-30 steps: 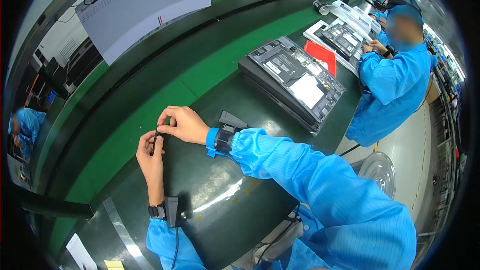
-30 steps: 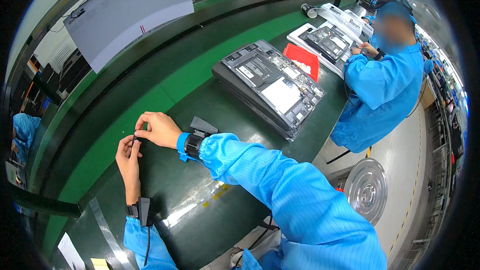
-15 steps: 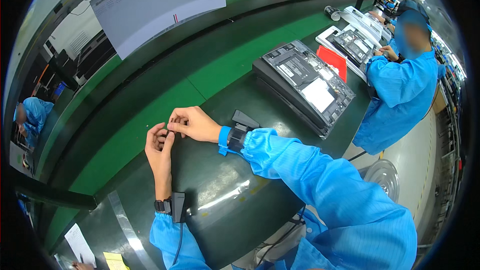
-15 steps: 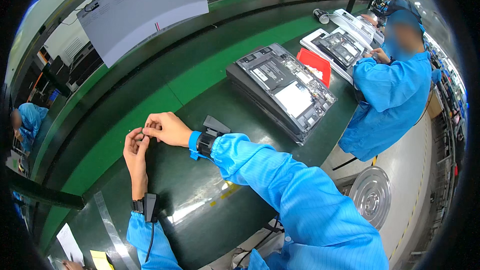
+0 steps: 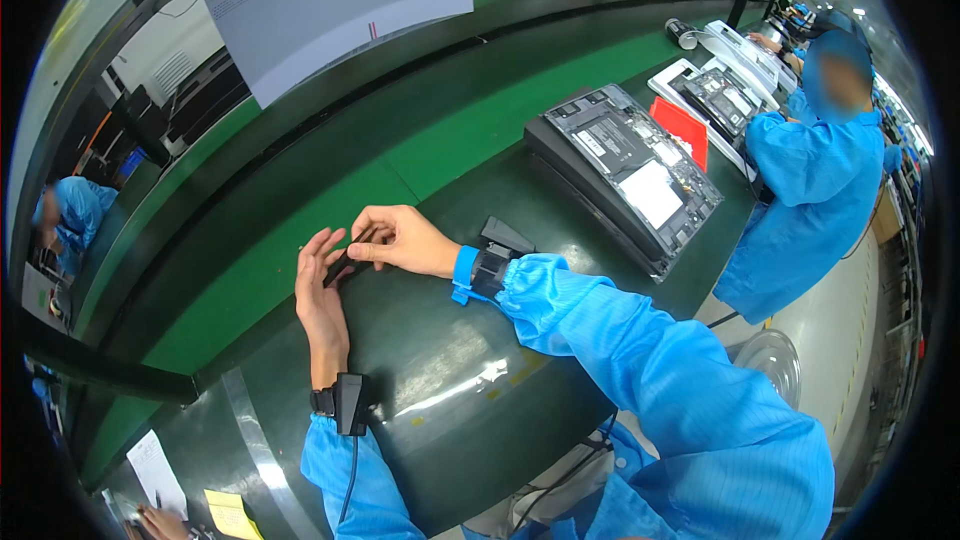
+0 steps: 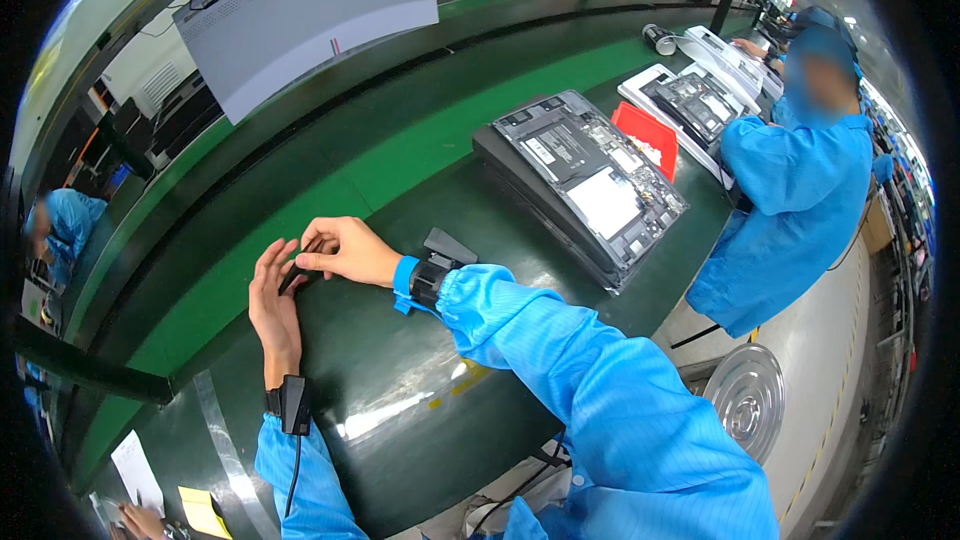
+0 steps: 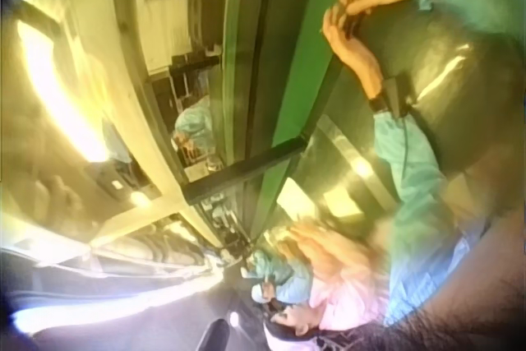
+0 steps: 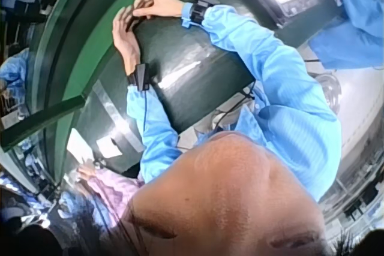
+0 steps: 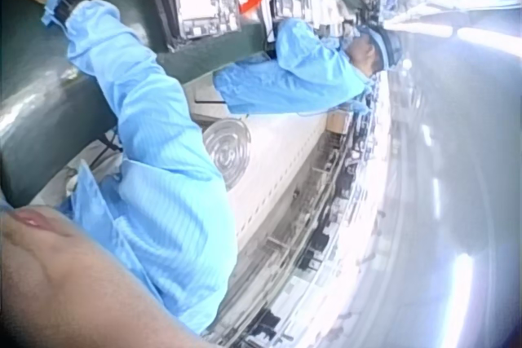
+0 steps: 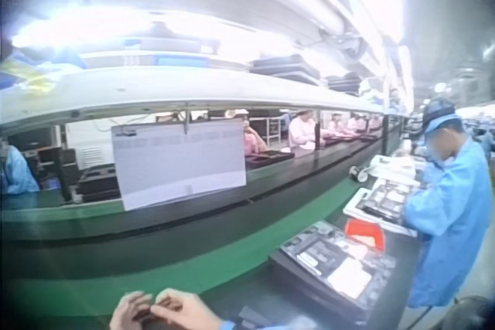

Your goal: Manipulating and assembling small electronic components on a production line.

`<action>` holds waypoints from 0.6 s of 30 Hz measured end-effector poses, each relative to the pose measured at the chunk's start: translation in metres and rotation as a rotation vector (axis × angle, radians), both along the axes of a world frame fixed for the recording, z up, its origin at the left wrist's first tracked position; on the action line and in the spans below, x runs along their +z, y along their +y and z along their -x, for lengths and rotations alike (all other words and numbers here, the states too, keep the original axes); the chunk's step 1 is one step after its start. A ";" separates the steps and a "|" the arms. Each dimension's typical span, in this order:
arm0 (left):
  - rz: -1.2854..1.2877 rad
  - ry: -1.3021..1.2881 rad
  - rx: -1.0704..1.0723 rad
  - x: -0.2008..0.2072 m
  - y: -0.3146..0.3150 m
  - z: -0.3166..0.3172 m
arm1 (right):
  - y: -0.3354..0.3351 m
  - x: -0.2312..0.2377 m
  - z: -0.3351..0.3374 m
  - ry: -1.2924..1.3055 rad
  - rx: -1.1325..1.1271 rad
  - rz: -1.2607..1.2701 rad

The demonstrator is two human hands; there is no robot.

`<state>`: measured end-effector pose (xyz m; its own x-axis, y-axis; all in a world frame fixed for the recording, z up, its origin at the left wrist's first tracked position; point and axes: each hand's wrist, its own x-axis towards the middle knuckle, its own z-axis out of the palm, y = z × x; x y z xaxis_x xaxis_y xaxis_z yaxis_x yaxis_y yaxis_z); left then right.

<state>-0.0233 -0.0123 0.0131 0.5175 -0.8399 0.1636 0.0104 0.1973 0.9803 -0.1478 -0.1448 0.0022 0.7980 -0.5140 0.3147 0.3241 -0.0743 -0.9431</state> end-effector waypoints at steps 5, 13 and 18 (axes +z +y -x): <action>0.116 0.196 -0.253 -0.002 -0.003 0.006 | 0.001 0.000 0.000 -0.018 -0.057 -0.033; 0.240 0.625 -0.379 -0.006 -0.003 -0.011 | 0.001 0.005 0.004 0.124 -0.033 0.035; 0.368 0.904 -0.316 -0.009 0.004 -0.023 | 0.003 -0.010 -0.008 -0.025 -0.244 0.051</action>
